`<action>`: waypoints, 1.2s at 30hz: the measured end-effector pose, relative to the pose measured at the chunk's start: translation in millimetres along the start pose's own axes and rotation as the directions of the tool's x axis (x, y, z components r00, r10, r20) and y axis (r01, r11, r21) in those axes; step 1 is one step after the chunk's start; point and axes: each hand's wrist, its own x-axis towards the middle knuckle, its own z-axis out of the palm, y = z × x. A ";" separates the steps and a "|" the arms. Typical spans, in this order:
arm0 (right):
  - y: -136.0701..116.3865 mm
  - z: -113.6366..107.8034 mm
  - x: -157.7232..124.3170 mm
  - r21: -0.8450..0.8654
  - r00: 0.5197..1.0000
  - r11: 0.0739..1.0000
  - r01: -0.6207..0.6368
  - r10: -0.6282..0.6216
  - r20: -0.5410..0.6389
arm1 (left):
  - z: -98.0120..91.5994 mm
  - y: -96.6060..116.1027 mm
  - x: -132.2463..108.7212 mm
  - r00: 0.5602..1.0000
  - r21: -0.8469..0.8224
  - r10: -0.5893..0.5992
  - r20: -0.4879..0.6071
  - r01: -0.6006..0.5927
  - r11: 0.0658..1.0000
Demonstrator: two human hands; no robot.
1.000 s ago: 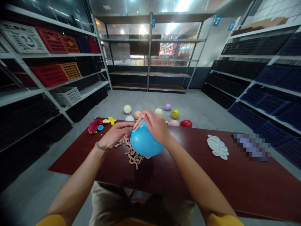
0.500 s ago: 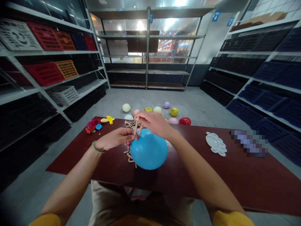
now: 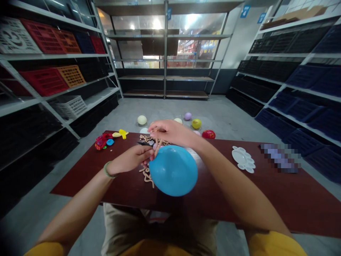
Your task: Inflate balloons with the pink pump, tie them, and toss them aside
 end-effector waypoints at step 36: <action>24.1 48.3 5.6 -0.415 0.903 0.846 0.334 -0.413 -0.115 | 16.8 -30.4 -2.2 0.911 -0.118 0.058 -0.409 -0.116 0.986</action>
